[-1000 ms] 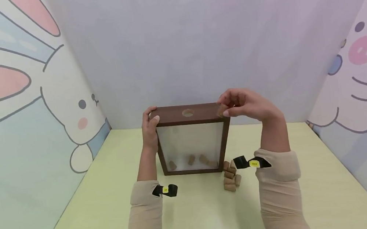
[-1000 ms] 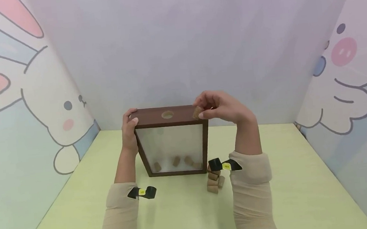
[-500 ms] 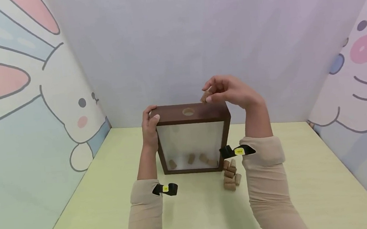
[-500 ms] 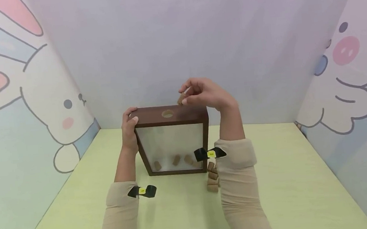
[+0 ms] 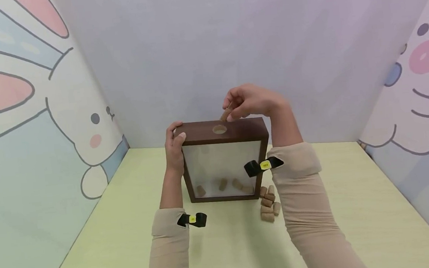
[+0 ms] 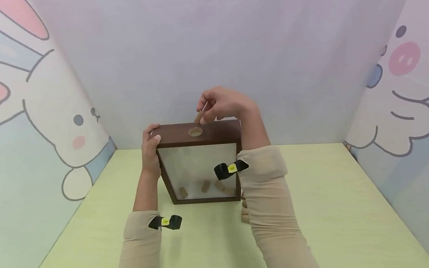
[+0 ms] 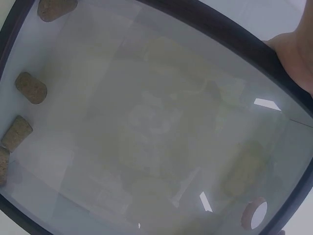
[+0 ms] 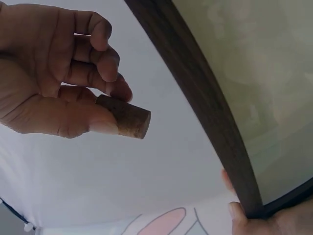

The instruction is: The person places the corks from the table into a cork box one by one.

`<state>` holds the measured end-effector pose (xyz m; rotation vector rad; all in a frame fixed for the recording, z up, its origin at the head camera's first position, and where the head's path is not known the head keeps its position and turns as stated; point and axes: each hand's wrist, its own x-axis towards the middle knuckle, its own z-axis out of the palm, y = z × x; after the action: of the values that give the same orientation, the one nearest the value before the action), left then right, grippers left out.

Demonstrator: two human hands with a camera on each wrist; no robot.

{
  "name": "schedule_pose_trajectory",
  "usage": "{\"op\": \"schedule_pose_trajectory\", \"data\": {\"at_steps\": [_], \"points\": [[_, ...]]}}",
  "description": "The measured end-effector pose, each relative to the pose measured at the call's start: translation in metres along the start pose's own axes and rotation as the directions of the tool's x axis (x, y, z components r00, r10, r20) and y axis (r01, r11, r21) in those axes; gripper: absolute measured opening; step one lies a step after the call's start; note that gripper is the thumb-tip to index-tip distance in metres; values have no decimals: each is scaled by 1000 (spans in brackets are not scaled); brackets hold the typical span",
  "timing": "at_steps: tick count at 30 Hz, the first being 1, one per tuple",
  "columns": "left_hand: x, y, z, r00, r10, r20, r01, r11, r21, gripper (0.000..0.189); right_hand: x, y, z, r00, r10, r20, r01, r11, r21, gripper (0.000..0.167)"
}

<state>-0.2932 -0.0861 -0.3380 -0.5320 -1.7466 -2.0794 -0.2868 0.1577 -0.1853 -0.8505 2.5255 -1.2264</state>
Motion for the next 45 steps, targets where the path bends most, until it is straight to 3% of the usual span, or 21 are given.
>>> {"op": "schedule_pose_trajectory", "data": {"at_steps": [4,9,15,19,22,26,33,36,45], "points": [[0,-1,1,1000,0,7,0,1000,-7,51,9,3,8,998,62,6,-62,997,-46,23],[-1,-2,3,1000,-6,13,6,1000,-24,50,16,7,17,993,118,27,-118,993,-8,20],[-1,1,1,1000,1,21,-1,1000,-8,51,20,3,20,988,154,35,-153,988,-9,23],[-6,3,-3,1000,1,3,-1,1000,3,51,16,0,24,987,159,24,-157,985,-66,31],[-10,5,-5,1000,6,-6,-6,1000,-2,52,3,-2,26,992,125,-7,-125,988,-89,35],[-12,5,-5,1000,19,1,-19,1000,-2,51,-27,-3,27,998,19,-52,-23,996,-81,34],[-12,6,-3,1000,11,-3,-11,1000,1,50,-77,4,25,980,-175,-98,156,971,-179,31],[-10,6,-3,1000,11,8,-11,1000,3,52,-93,12,27,975,-186,-125,162,970,-184,32],[-9,5,-5,1000,3,20,-3,1000,4,52,-133,63,43,970,-117,-213,117,993,-12,32]]}}
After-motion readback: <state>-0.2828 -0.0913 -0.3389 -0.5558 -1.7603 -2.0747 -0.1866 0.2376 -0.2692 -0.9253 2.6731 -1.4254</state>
